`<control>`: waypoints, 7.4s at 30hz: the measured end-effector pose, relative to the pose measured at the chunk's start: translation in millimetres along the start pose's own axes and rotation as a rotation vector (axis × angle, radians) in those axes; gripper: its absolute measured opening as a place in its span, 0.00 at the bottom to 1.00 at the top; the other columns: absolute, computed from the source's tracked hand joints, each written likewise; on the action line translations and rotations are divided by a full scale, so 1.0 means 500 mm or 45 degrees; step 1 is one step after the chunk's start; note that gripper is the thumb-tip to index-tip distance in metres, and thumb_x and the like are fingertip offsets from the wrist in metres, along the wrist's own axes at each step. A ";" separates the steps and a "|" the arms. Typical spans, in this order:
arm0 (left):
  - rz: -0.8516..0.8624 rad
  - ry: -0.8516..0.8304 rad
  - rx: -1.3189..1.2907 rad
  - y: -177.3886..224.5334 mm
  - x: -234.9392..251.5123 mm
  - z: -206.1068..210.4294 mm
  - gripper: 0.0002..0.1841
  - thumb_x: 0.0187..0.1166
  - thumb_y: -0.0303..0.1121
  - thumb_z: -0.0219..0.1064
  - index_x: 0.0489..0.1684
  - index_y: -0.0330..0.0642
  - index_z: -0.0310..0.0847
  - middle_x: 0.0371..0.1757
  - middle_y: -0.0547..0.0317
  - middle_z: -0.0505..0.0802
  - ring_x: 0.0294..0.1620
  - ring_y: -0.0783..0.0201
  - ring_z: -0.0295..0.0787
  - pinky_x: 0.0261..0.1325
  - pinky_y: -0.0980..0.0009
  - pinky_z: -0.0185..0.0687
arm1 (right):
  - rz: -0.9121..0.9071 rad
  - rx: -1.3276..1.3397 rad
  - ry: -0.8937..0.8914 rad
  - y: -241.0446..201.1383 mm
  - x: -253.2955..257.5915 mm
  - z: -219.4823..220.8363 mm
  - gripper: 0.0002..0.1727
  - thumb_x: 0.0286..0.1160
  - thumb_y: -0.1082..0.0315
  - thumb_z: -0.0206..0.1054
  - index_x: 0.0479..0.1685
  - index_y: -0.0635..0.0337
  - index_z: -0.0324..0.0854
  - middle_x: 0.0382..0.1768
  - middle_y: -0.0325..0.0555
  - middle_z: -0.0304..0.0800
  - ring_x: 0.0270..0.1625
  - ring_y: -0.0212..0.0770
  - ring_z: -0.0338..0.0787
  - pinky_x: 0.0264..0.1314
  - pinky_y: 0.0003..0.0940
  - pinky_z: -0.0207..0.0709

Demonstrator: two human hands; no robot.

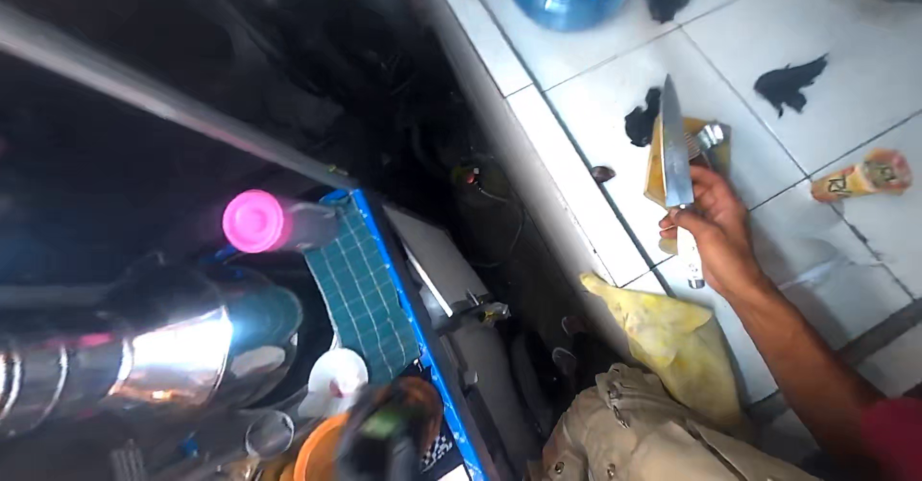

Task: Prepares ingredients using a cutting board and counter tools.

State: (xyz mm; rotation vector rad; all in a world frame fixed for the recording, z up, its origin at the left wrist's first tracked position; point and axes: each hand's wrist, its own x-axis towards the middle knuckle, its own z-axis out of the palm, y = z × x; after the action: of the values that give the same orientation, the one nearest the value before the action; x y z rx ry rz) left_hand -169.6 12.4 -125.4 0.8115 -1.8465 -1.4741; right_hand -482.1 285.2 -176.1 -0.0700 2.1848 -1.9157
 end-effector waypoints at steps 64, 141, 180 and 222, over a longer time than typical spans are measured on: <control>0.217 -1.045 0.860 -0.058 0.167 0.616 0.23 0.89 0.41 0.59 0.79 0.42 0.75 0.40 0.52 0.94 0.33 0.60 0.91 0.43 0.58 0.89 | 0.010 -0.670 0.359 0.103 0.219 -0.064 0.32 0.69 0.60 0.80 0.73 0.63 0.79 0.68 0.59 0.82 0.67 0.53 0.86 0.69 0.47 0.81; 0.442 -1.072 1.181 -0.066 0.203 0.629 0.22 0.89 0.43 0.58 0.81 0.61 0.76 0.53 0.48 0.95 0.44 0.46 0.95 0.47 0.42 0.86 | -0.180 -1.147 0.312 0.043 0.083 -0.131 0.33 0.88 0.73 0.57 0.93 0.47 0.61 0.45 0.55 0.85 0.27 0.51 0.85 0.24 0.46 0.79; 0.469 -1.060 1.174 -0.090 0.200 0.636 0.23 0.89 0.42 0.59 0.83 0.61 0.74 0.53 0.47 0.94 0.41 0.45 0.94 0.43 0.41 0.86 | -0.206 -1.136 0.318 0.037 0.096 -0.141 0.32 0.88 0.75 0.55 0.92 0.48 0.62 0.44 0.54 0.87 0.29 0.51 0.87 0.24 0.46 0.79; 0.411 -1.127 1.271 -0.075 0.200 0.638 0.24 0.89 0.43 0.57 0.85 0.67 0.71 0.54 0.47 0.95 0.43 0.43 0.94 0.45 0.39 0.85 | -0.200 -1.129 0.350 0.022 0.076 -0.135 0.34 0.86 0.74 0.56 0.94 0.47 0.59 0.46 0.56 0.88 0.27 0.52 0.86 0.22 0.47 0.79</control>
State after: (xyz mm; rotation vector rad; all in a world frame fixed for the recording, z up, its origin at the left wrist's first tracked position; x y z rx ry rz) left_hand -479.5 115.1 -207.5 0.1713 -3.2778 -0.6344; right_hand -531.6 345.1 -184.7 -0.1342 3.1204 -0.9001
